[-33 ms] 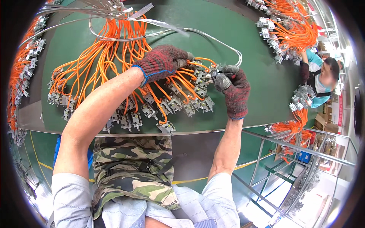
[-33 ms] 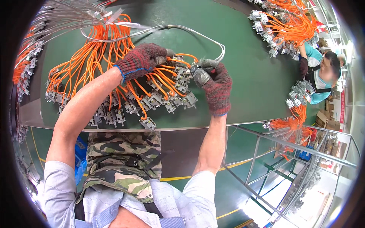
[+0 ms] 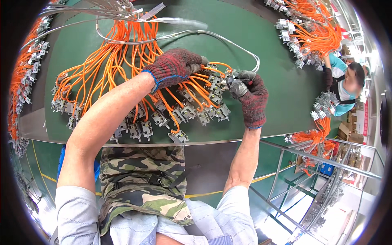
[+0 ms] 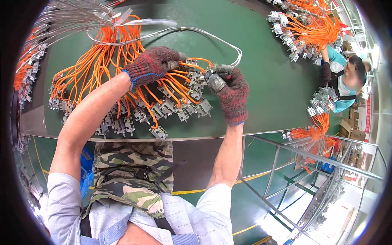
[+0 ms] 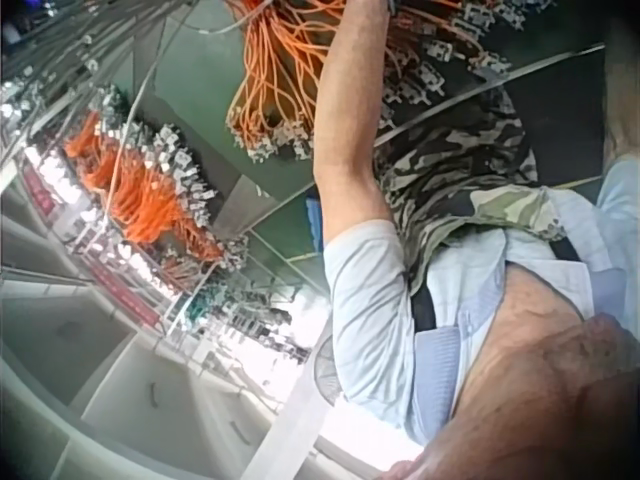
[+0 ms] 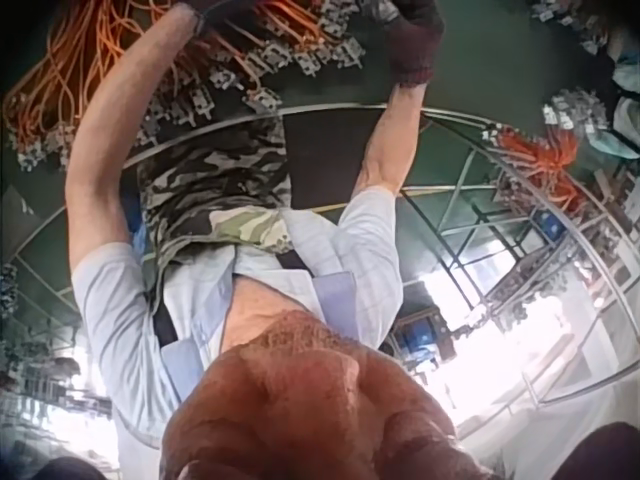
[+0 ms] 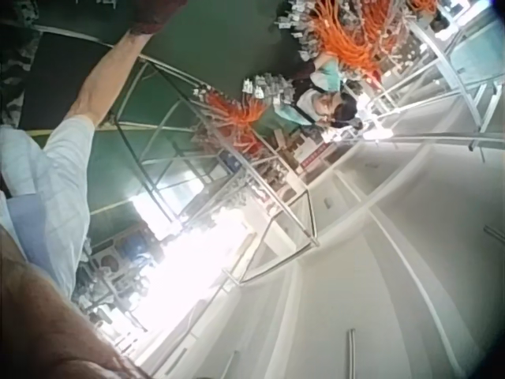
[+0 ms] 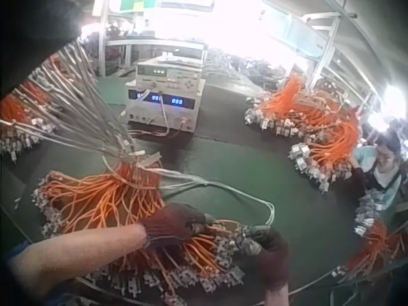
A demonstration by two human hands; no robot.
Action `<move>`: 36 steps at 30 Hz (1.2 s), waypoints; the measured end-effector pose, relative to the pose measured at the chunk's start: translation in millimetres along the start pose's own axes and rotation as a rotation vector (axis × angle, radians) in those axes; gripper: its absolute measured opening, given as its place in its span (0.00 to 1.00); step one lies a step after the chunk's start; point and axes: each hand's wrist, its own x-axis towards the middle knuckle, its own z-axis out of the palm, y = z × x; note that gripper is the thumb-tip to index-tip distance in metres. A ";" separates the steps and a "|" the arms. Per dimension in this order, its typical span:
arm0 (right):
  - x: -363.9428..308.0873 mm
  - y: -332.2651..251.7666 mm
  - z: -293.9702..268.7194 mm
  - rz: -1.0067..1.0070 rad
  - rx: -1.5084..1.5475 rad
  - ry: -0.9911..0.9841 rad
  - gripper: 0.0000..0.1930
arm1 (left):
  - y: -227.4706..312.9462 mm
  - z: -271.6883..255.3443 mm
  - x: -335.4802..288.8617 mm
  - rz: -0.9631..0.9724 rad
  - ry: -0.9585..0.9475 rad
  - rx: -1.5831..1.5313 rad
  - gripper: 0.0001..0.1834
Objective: Assembling and testing electrical wire harnesses at a factory workstation.
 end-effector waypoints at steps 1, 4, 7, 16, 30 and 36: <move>0.4 0.2 -1.4 0.001 -0.041 -0.004 0.15 | -0.7 0.1 0.2 -0.002 0.000 0.001 0.17; 0.4 -2.3 1.3 -0.001 -0.059 -0.017 0.14 | -4.1 2.7 0.1 -0.068 -0.014 -0.097 0.17; 1.9 0.9 -0.5 -0.017 -0.019 -0.041 0.13 | -8.0 4.6 -0.2 -0.012 0.030 -0.074 0.17; 7.0 12.1 -7.8 -0.192 -0.033 -0.134 0.16 | -7.5 4.2 1.3 -0.022 0.037 -0.033 0.18; -12.9 0.0 1.1 -0.002 -0.058 -0.037 0.14 | -6.5 1.5 0.2 -0.046 0.004 -0.118 0.18; -15.1 1.0 7.1 0.012 -0.149 0.000 0.15 | -6.5 2.7 0.2 -0.018 0.018 -0.084 0.17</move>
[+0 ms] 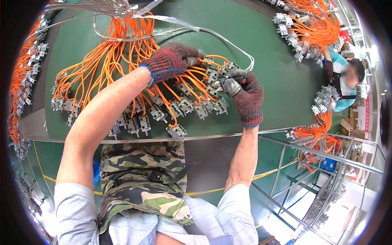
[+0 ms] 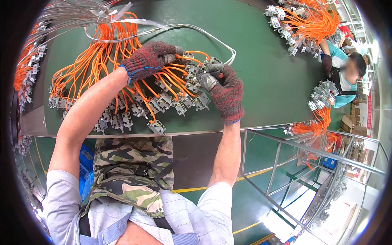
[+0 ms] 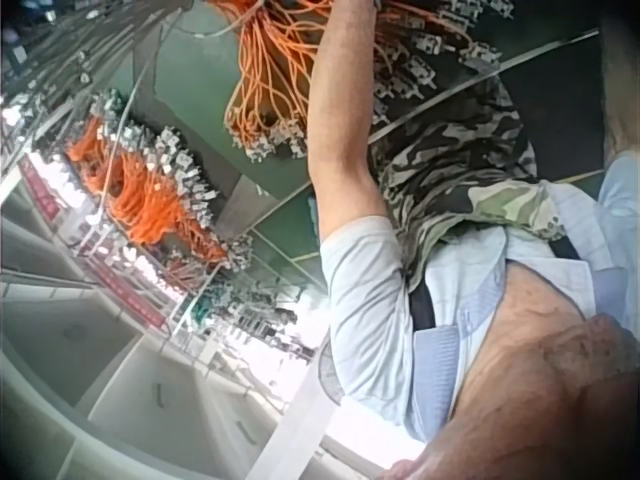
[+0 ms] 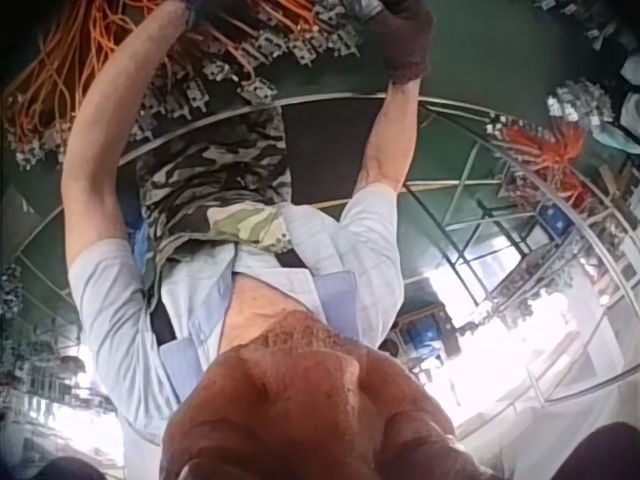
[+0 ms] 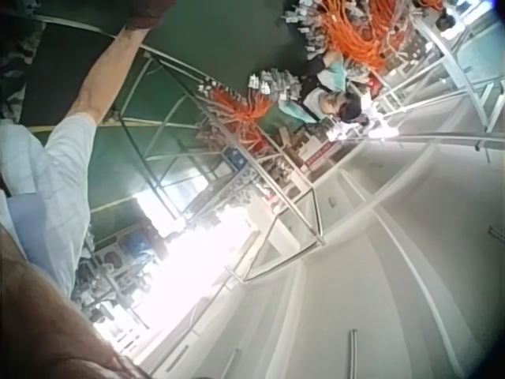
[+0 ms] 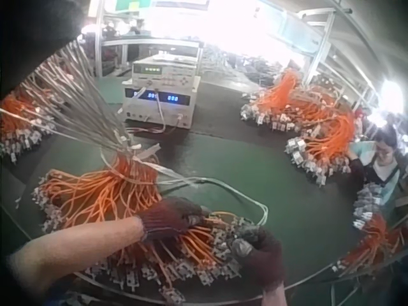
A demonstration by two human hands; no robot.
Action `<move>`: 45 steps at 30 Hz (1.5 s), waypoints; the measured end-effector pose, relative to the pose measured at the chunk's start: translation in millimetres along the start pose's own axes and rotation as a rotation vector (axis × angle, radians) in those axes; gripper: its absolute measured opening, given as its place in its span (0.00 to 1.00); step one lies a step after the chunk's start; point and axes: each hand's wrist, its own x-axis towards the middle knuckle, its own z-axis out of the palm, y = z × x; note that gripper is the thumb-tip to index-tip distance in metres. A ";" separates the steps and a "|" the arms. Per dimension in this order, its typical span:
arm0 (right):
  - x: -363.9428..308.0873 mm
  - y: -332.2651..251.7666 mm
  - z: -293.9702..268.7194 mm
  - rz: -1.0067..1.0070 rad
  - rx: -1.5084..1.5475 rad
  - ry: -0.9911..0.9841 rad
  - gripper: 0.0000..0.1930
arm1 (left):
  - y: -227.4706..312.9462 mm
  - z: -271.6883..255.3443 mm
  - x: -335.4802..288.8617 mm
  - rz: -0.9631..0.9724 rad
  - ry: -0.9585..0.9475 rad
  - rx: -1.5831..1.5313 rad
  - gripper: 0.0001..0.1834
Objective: Assembling and testing electrical wire harnesses at a factory workstation.
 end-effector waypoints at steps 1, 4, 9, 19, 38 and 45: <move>0.0 -1.3 0.4 -0.016 -0.055 0.002 0.14 | 1.3 -0.5 -1.0 0.000 -0.002 -0.001 0.17; 2.2 2.1 -2.2 -0.012 -0.004 -0.015 0.14 | 6.8 -2.6 -0.5 -0.060 -0.036 -0.008 0.17; -13.4 1.5 -3.8 -0.096 -0.045 0.057 0.13 | 8.7 -0.4 -4.0 0.026 0.040 0.051 0.18; -88.2 24.6 -10.8 -0.139 0.071 0.299 0.15 | 26.6 -3.2 -22.0 0.249 -0.001 0.388 0.36; -85.8 33.6 0.7 -0.178 0.162 0.330 0.15 | 21.6 8.8 -21.4 0.240 0.052 0.414 0.35; -80.1 41.1 10.7 -0.179 0.298 0.273 0.16 | 20.5 8.8 -23.2 0.229 0.038 0.385 0.36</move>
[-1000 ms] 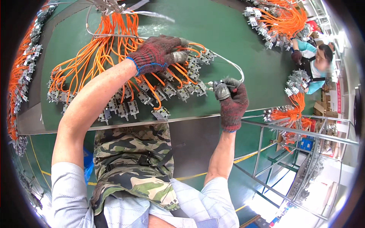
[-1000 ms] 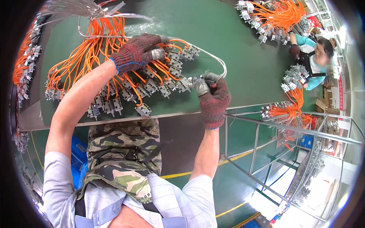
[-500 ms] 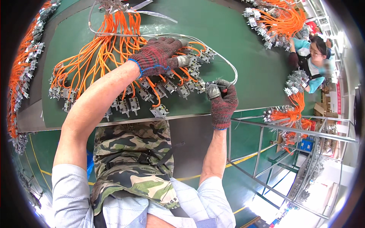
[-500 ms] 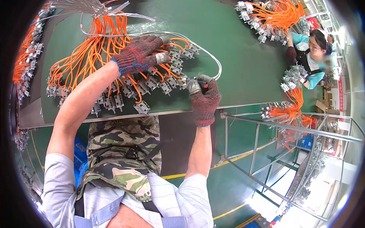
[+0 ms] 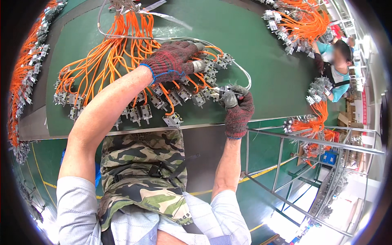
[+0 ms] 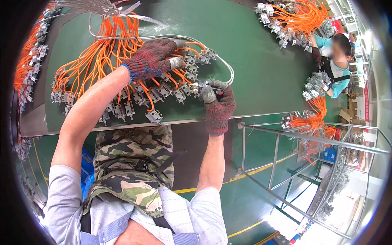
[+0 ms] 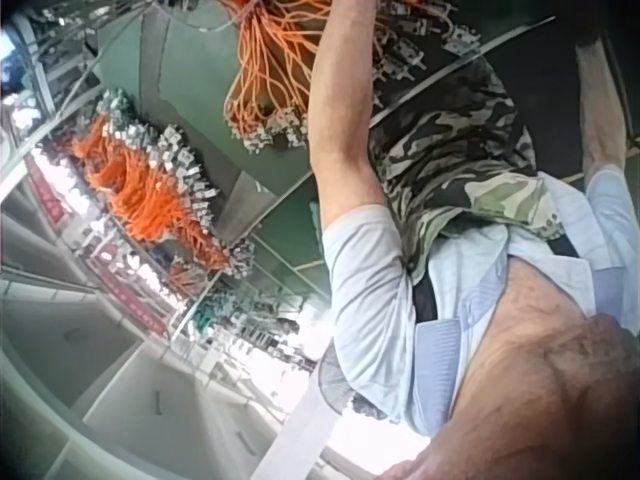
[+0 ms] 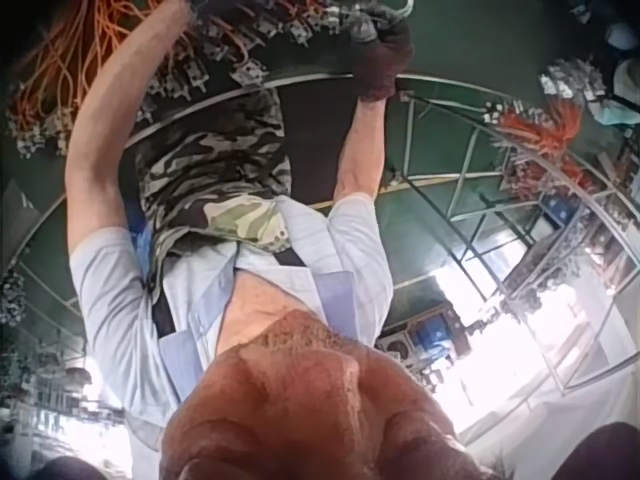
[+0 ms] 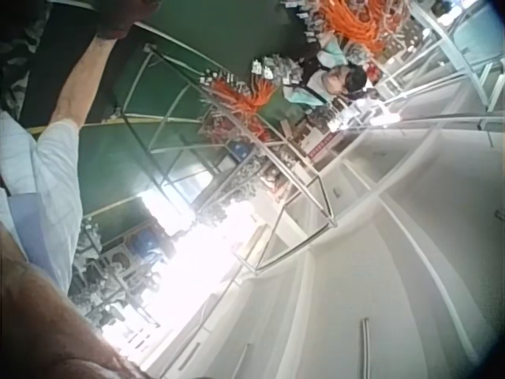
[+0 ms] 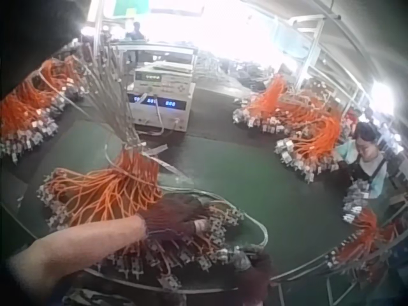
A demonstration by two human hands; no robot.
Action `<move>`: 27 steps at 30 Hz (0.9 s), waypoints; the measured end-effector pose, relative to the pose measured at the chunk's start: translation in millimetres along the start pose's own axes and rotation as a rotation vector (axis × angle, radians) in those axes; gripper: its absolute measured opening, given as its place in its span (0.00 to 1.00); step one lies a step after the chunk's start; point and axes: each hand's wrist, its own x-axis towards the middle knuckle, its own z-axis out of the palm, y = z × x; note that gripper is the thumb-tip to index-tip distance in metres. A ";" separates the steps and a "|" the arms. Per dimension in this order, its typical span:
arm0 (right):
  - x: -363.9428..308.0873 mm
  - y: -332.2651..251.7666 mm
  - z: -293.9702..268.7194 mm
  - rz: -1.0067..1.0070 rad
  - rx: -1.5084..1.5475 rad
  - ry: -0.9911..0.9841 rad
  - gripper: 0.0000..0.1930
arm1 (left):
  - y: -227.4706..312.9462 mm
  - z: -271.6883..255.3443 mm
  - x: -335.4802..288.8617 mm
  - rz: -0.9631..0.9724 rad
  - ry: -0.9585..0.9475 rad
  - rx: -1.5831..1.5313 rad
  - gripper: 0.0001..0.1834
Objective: Assembling and testing electrical wire harnesses at a factory workstation.
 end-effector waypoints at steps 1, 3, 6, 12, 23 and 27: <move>-0.2 0.3 1.1 0.001 0.002 -0.002 0.16 | 0.2 -0.5 -0.5 -0.002 0.000 0.002 0.36; -0.6 -1.2 3.9 0.003 0.005 -0.015 0.16 | 0.4 -1.5 -1.3 -0.004 -0.006 -0.011 0.37; 0.7 1.3 1.6 0.020 -0.035 -0.041 0.17 | -0.4 -1.0 -1.4 0.018 0.023 0.035 0.37; 4.6 5.8 -1.6 -0.054 -0.137 -0.062 0.16 | -3.0 0.2 -0.3 0.012 0.020 0.019 0.37; -18.4 -18.2 25.4 0.030 -0.181 -0.002 0.14 | -2.0 0.7 0.1 -0.016 -0.004 0.086 0.38; -20.8 -15.0 23.6 0.022 -0.234 0.003 0.14 | 2.3 -4.3 1.1 -0.010 -0.015 0.047 0.38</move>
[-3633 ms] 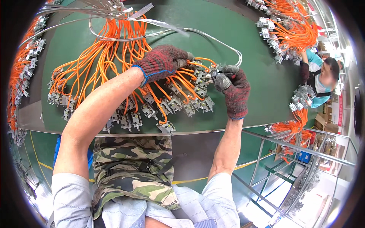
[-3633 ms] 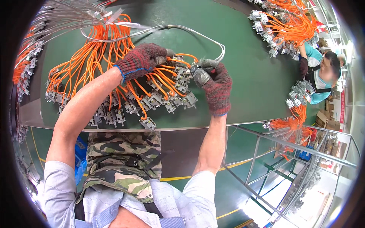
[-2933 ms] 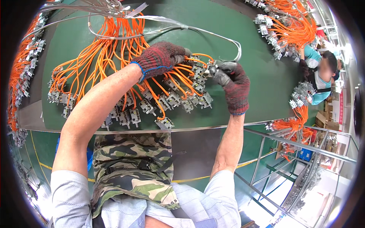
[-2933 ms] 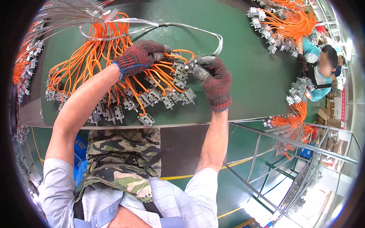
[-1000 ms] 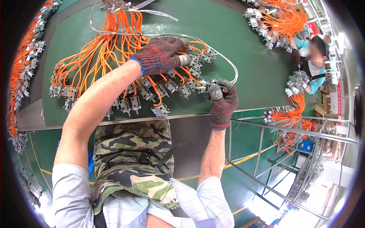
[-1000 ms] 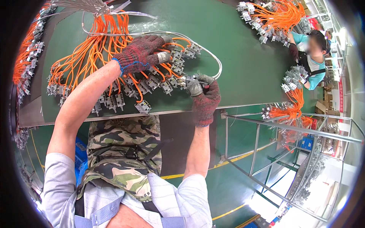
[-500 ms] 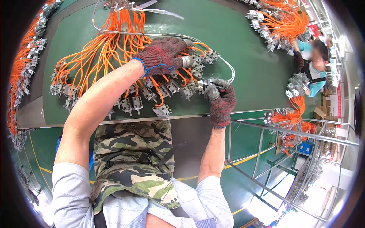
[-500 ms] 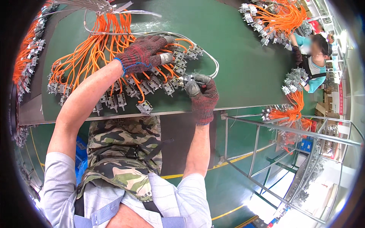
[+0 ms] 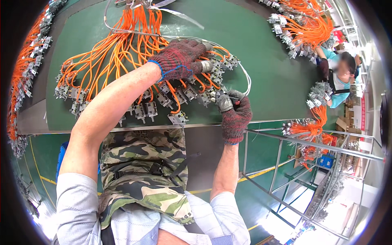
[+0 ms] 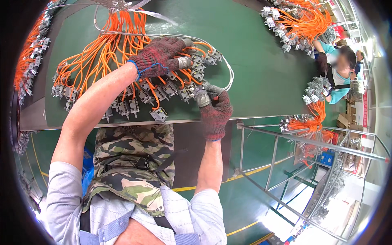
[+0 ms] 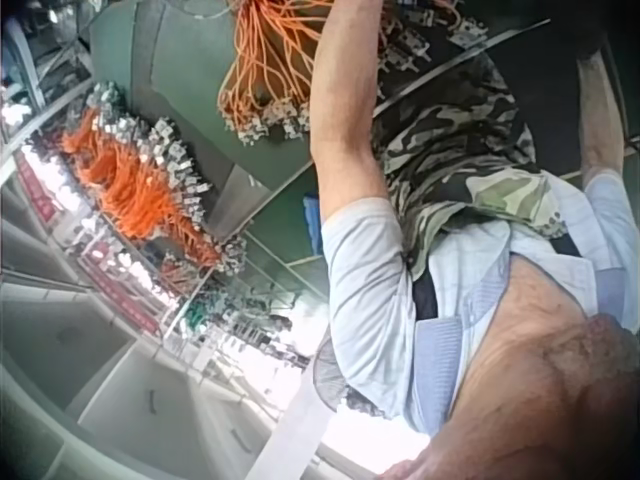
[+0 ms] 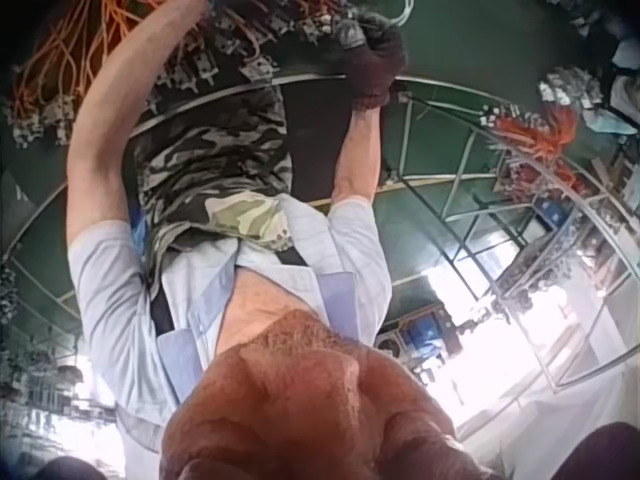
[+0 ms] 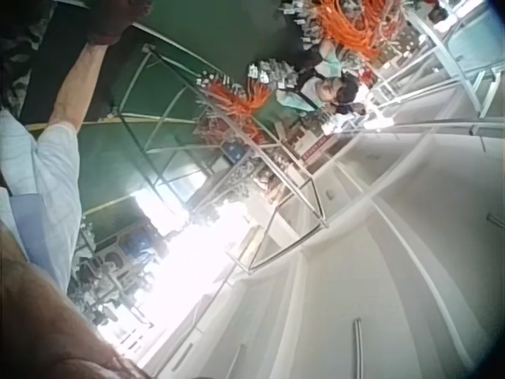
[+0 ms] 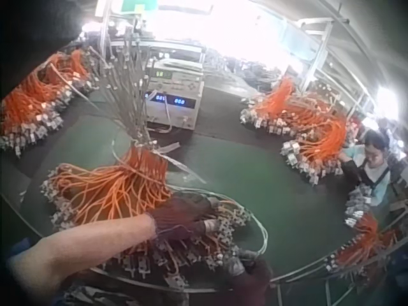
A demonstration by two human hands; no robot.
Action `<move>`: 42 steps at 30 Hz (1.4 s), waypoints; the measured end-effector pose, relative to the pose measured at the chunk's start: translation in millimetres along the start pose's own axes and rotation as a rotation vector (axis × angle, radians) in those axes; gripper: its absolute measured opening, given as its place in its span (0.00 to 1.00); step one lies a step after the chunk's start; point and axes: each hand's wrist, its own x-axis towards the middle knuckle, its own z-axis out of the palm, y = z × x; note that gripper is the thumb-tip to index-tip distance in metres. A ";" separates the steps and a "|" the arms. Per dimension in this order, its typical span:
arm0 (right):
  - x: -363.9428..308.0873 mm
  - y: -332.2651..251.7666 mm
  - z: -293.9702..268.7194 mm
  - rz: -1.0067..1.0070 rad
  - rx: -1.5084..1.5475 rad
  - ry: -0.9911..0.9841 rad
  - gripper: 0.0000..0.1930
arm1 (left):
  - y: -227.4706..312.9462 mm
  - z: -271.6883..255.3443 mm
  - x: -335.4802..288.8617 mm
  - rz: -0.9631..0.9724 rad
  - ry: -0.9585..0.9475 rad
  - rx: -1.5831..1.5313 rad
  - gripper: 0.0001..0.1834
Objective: Assembling and testing electrical wire harnesses at a factory workstation.
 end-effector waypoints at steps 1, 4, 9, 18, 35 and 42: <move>-0.3 1.4 0.3 -0.023 -0.007 0.005 0.14 | 1.5 -2.0 -0.2 -0.015 -0.017 0.009 0.38; 0.0 0.2 1.7 0.010 -0.007 0.013 0.15 | 5.6 -7.9 -5.4 -0.020 0.045 -0.051 0.37; 0.2 7.3 -4.0 -0.016 -0.011 -0.016 0.14 | -14.2 -28.1 -23.4 -0.049 0.113 -0.194 0.33; 23.2 -29.6 44.6 -0.105 -0.010 -0.028 0.14 | -20.5 -33.5 -73.5 0.003 0.044 0.028 0.18; 29.8 -20.8 55.5 -0.327 -0.360 -0.079 0.11 | -22.6 -34.7 -75.2 -0.055 0.000 0.007 0.22; 27.7 -11.8 62.6 -0.403 -0.291 -0.072 0.10 | -25.5 -32.3 -72.4 -0.027 0.003 -0.002 0.22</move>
